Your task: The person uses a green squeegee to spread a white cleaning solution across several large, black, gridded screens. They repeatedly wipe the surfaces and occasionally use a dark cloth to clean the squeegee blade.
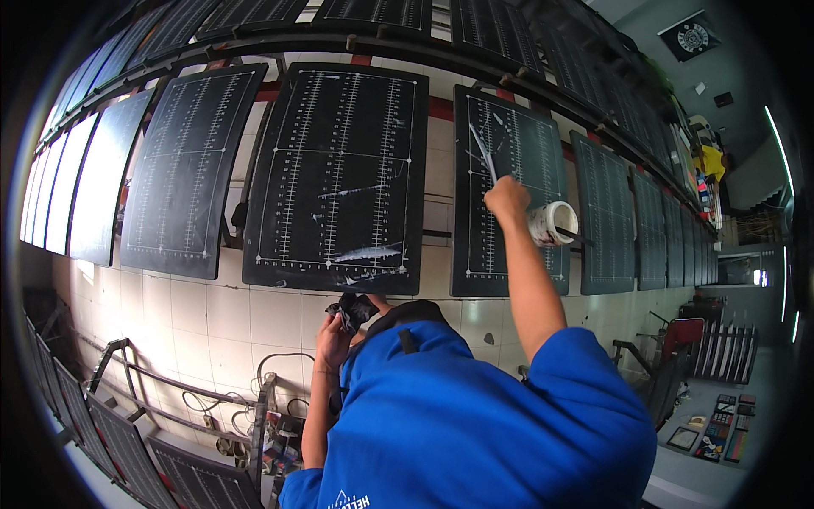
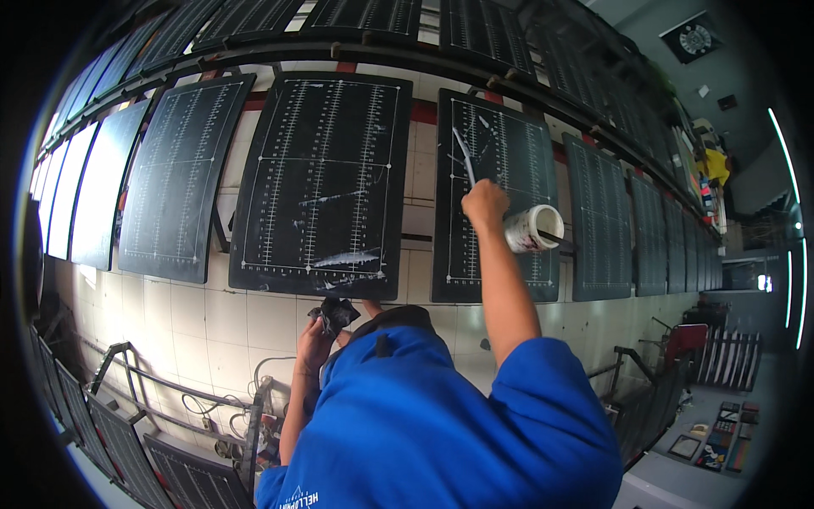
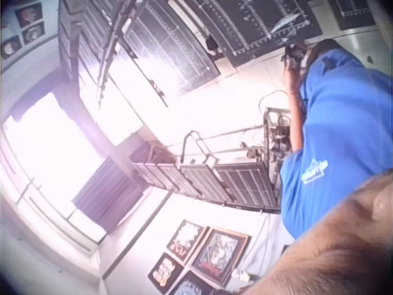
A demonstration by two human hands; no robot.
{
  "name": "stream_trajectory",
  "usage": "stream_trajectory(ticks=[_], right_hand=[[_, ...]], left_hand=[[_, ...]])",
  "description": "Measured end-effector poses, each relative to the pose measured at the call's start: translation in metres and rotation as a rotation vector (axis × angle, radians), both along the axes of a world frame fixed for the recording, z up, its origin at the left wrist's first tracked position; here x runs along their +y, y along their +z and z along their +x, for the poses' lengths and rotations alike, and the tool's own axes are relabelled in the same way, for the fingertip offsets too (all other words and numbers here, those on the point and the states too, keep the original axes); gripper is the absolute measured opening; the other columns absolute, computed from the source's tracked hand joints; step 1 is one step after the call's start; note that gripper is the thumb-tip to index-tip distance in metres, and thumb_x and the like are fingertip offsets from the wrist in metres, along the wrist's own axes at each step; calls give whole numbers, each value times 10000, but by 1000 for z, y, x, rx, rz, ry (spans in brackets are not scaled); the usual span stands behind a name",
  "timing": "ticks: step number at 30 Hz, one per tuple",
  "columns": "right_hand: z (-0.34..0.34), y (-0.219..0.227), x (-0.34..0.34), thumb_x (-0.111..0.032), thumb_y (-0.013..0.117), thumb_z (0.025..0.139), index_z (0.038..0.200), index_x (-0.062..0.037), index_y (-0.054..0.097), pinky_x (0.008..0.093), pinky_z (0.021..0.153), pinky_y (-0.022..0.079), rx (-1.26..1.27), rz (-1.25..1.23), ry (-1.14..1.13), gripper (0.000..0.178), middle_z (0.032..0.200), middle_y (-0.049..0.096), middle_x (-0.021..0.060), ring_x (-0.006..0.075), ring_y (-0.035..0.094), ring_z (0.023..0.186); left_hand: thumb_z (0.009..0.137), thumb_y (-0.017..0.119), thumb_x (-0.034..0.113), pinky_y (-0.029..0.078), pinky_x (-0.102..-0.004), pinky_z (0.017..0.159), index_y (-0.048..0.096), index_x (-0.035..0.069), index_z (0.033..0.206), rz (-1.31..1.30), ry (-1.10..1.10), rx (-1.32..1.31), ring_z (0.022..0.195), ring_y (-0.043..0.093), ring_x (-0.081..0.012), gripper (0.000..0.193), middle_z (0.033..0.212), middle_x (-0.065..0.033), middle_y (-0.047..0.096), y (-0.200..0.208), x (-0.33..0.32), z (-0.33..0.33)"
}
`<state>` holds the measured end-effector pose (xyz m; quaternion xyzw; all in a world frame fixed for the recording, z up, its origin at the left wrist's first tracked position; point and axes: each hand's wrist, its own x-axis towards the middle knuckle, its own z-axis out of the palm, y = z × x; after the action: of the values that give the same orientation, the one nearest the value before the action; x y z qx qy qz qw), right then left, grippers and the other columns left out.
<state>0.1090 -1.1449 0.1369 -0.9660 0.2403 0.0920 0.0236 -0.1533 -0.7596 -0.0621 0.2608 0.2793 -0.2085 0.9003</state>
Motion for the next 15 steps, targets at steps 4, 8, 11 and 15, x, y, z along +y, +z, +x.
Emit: stream_trajectory(ticks=[4, 8, 11, 15], right_hand=[[-84, -28, 37, -84, 677, 778, 904, 11, 734, 451, 833, 579, 9, -67, 156, 167, 953, 722, 242, 368, 714, 957], [-150, -23, 45, -140, 720, 751, 888, 13, 729, 475, 828, 572, 9, -54, 167, 207, 924, 717, 248, 385, 713, 914], [-132, 39, 38, -206, 650, 785, 1001, -9, 712, 495, 839, 550, 182, 9, 199, 298, 964, 716, 237, 404, 697, 922], [-45, 49, 61, -219, 634, 784, 1066, -84, 710, 510, 826, 534, -111, 144, 325, 322, 980, 711, 213, 406, 678, 946]], left_hand=[[1053, 438, 121, 509, -363, 966, 497, 2, 1315, 7, -63, 27, 1071, 633, -214, 293, 1196, -109, 629, 6, -1, 2], [1051, 412, 123, 494, -417, 1013, 465, -20, 1346, -14, -68, -40, 1146, 619, -263, 332, 1260, -161, 606, -11, 4, -6], [1053, 435, 122, 520, -388, 967, 513, 0, 1293, -32, -19, -19, 1068, 643, -224, 280, 1182, -110, 642, 1, 0, -1], [1050, 447, 111, 529, -381, 953, 539, 18, 1263, -24, 27, 14, 1038, 656, -208, 250, 1151, -89, 660, 14, -2, -7]])
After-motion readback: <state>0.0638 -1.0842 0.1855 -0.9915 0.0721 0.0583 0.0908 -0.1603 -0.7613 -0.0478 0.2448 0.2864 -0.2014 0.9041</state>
